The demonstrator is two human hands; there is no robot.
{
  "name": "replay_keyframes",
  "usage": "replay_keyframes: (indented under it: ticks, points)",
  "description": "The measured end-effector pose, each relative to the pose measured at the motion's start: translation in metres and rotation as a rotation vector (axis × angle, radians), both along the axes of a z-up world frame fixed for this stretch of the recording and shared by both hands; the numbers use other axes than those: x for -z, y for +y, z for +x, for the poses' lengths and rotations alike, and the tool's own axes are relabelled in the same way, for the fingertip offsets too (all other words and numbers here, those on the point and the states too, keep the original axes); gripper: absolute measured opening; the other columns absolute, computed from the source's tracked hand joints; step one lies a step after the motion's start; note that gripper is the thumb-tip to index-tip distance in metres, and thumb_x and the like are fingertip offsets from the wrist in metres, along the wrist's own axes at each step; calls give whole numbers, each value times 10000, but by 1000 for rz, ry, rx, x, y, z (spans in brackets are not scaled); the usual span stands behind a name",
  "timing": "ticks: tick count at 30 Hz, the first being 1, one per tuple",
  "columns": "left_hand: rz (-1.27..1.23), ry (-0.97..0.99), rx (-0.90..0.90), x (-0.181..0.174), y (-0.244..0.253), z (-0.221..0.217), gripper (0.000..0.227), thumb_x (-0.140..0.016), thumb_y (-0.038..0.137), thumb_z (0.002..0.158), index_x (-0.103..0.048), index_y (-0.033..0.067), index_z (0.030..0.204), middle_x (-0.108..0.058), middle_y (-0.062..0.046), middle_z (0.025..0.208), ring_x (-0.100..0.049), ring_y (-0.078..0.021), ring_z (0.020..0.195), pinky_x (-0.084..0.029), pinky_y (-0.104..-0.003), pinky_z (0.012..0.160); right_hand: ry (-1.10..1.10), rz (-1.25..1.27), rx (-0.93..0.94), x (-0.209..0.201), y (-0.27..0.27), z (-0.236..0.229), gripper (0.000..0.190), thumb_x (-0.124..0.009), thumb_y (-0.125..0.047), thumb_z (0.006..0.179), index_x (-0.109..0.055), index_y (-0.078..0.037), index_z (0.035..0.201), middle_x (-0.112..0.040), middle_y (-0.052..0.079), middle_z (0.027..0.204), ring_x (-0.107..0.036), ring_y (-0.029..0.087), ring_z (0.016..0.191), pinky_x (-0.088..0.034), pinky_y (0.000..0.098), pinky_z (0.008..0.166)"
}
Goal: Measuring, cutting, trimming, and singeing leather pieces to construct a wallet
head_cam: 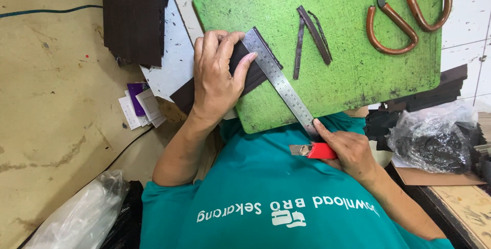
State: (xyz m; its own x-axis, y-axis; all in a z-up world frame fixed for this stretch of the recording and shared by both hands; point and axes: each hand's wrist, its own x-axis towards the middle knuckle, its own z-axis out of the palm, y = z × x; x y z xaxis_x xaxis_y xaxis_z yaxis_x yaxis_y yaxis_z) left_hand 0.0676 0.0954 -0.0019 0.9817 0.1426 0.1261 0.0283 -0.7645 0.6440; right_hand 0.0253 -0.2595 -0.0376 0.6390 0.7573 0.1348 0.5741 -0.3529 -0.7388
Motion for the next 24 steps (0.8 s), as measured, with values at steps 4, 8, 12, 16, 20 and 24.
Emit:
replay_keyframes:
  ticks: [4,8,12,16,20,24]
  points:
    - [-4,-4,3,0,1,0,327,-762,253,987,-639,73,1231,-535,-135,1045,-571,-398,962,-468,-486,890,1,12,12,-2,2,1,601,-713,-307,876,-667,22,1377,-652,127,693,-714,335,680,-581,421,578]
    - [-8,-1,1,-1,0,0,326,-765,247,985,-637,72,1229,-538,-139,1049,-569,-402,961,-468,-489,890,-5,-8,4,-1,2,0,607,-705,-328,877,-665,12,1378,-652,114,698,-715,318,681,-580,420,577]
    - [-10,8,2,-2,0,0,320,-761,249,988,-636,73,1224,-542,-136,1054,-575,-397,970,-469,-485,897,-14,-15,2,-2,1,1,607,-696,-341,886,-664,13,1378,-649,110,702,-712,314,679,-579,418,579]
    - [-20,3,7,-3,1,0,311,-756,242,993,-633,74,1224,-538,-137,1050,-568,-395,956,-465,-480,896,-16,-11,4,-4,3,2,606,-729,-283,855,-666,17,1378,-654,119,690,-709,315,660,-578,411,571]
    - [-19,4,8,-2,1,1,318,-763,244,987,-631,73,1221,-541,-139,1049,-570,-397,959,-464,-483,894,-14,-5,8,-3,3,1,606,-732,-281,854,-667,13,1380,-657,119,689,-706,313,649,-575,412,562]
    - [-19,-1,7,0,1,0,321,-755,262,994,-626,78,1222,-542,-133,1052,-572,-391,964,-464,-481,894,-9,-4,2,7,-5,-2,622,-695,-347,879,-661,7,1389,-656,98,698,-708,290,656,-581,396,577]
